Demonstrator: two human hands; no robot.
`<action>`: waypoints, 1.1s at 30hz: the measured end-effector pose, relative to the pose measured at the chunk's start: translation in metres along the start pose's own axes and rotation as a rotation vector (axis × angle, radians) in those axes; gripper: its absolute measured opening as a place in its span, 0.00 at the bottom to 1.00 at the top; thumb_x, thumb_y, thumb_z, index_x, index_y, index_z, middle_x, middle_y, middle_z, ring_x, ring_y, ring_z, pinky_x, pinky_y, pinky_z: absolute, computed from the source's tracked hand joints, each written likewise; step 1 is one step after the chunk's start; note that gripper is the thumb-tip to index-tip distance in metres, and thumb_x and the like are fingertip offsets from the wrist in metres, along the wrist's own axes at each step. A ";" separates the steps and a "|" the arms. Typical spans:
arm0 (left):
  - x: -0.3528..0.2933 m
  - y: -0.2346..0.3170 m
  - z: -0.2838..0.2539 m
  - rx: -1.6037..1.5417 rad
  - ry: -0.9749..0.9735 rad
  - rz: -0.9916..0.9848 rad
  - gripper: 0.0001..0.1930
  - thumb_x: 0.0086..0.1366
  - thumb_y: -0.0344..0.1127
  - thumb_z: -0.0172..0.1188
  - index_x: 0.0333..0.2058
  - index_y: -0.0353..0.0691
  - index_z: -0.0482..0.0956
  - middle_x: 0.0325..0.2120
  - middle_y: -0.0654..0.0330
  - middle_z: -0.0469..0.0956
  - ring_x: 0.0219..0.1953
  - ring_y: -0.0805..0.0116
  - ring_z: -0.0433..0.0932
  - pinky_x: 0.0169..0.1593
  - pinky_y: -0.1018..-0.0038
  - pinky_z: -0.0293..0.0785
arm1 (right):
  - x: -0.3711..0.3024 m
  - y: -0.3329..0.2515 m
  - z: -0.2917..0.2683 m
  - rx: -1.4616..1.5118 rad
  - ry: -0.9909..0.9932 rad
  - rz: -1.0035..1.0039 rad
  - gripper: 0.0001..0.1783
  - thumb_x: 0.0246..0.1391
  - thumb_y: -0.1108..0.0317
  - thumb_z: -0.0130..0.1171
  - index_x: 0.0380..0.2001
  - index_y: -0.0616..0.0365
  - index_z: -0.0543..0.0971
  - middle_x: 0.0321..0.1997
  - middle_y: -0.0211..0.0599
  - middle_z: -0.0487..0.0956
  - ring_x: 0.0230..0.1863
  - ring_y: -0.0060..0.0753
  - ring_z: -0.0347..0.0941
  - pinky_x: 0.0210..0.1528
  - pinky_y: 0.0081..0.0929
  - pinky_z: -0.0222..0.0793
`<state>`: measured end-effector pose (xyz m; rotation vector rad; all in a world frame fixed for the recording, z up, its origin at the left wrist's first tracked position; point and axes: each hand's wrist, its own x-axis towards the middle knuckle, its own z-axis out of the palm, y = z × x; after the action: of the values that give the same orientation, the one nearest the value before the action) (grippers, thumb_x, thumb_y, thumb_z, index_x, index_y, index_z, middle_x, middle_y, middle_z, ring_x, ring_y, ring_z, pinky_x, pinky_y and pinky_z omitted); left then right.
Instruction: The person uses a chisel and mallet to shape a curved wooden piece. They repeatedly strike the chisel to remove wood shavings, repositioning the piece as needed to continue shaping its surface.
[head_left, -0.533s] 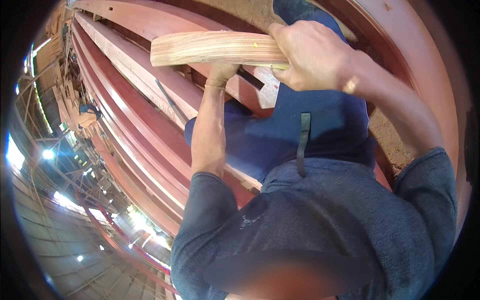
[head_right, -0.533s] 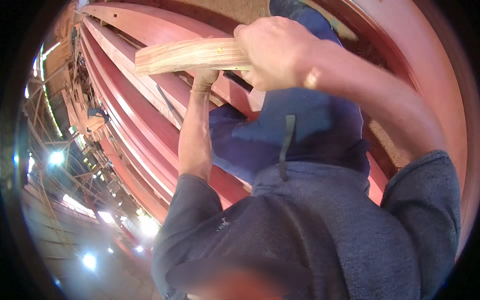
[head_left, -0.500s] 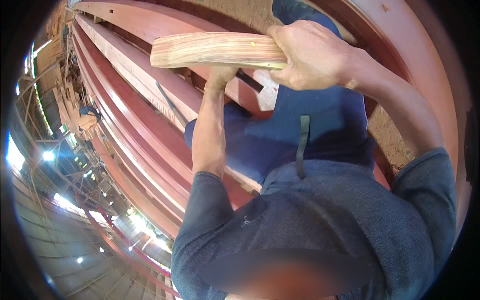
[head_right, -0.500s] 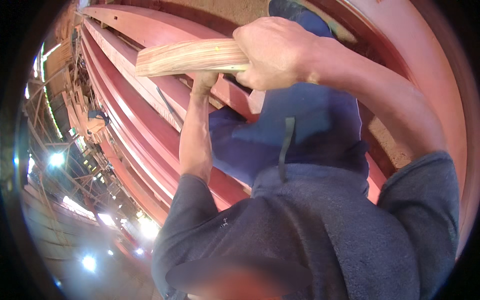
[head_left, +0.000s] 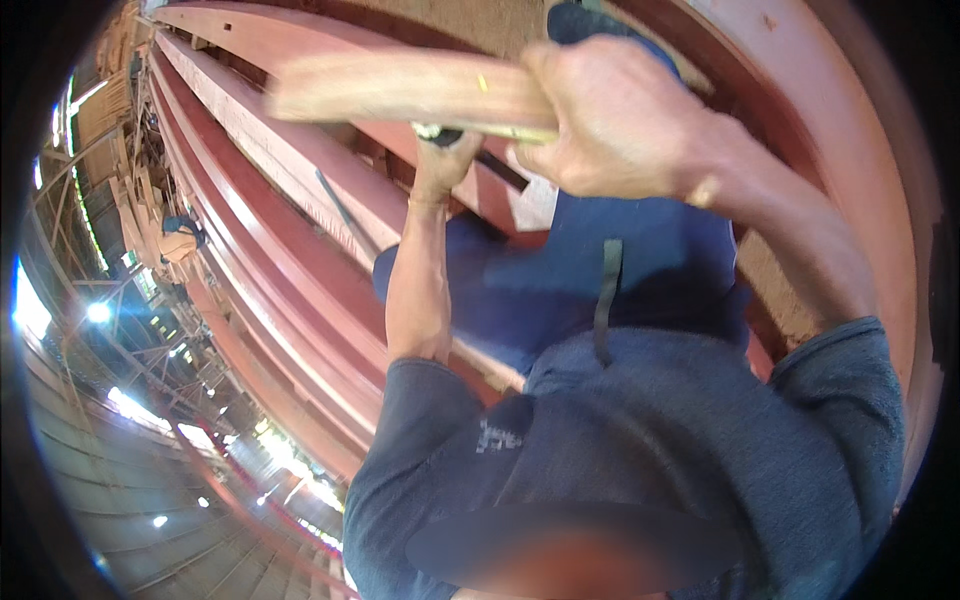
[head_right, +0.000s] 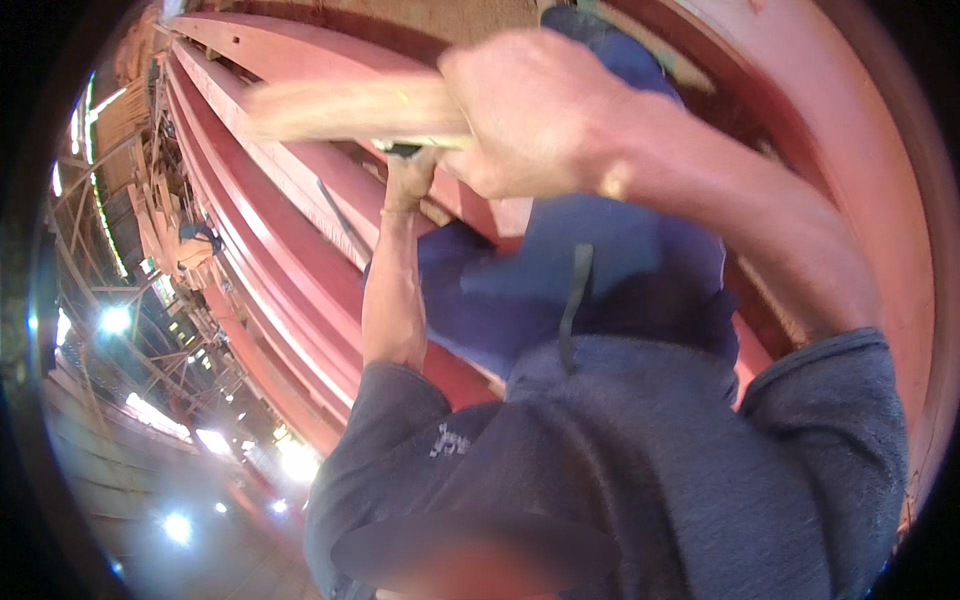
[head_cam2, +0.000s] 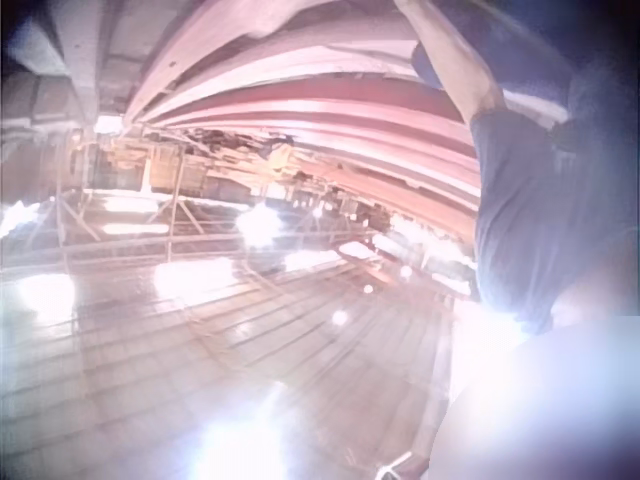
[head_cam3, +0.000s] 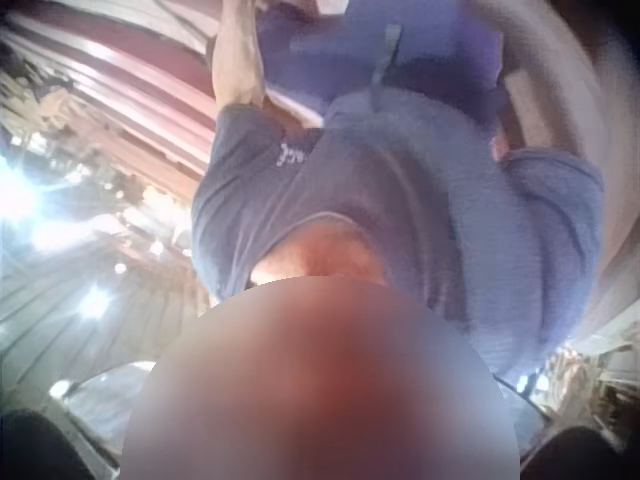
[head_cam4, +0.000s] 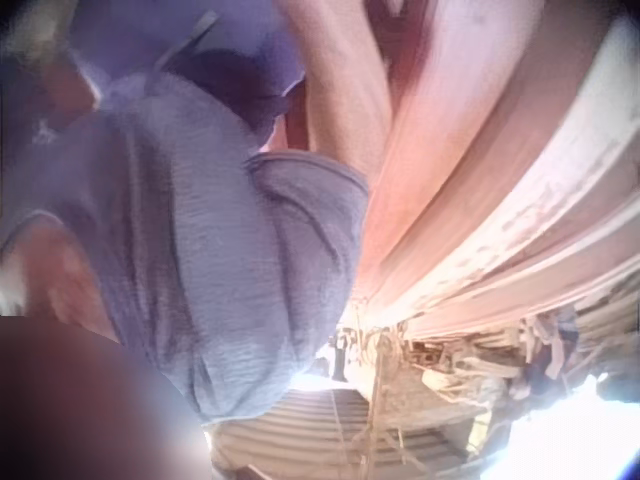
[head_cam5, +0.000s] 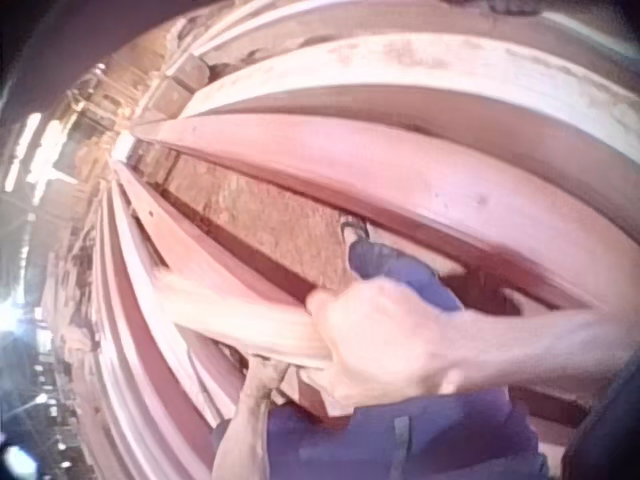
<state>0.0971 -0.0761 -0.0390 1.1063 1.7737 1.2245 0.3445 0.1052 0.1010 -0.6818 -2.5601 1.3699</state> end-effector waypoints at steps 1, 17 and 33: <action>-0.003 -0.003 -0.001 -0.034 0.029 -0.115 0.15 0.60 0.27 0.70 0.46 0.33 0.81 0.42 0.59 0.83 0.46 0.64 0.81 0.52 0.63 0.78 | -0.006 -0.001 -0.004 0.103 0.100 -0.105 0.19 0.45 0.58 0.70 0.33 0.65 0.83 0.28 0.60 0.81 0.36 0.59 0.83 0.39 0.46 0.78; -0.058 0.040 -0.007 -0.204 0.340 0.055 0.08 0.62 0.24 0.63 0.33 0.39 0.71 0.28 0.55 0.76 0.32 0.60 0.79 0.48 0.50 0.81 | -0.039 0.040 0.017 0.254 -0.010 0.060 0.27 0.42 0.56 0.71 0.41 0.68 0.80 0.33 0.50 0.84 0.37 0.50 0.82 0.44 0.41 0.76; -0.122 0.189 -0.197 0.726 0.810 -0.295 0.20 0.76 0.56 0.55 0.36 0.43 0.74 0.22 0.66 0.72 0.20 0.76 0.71 0.22 0.77 0.67 | -0.064 0.114 0.019 0.252 0.005 0.489 0.31 0.47 0.52 0.73 0.46 0.69 0.81 0.35 0.49 0.83 0.39 0.40 0.81 0.46 0.37 0.74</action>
<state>0.0169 -0.2211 0.2099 0.6639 3.0346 0.9039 0.4308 0.1158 0.0013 -1.3143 -2.2393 1.7811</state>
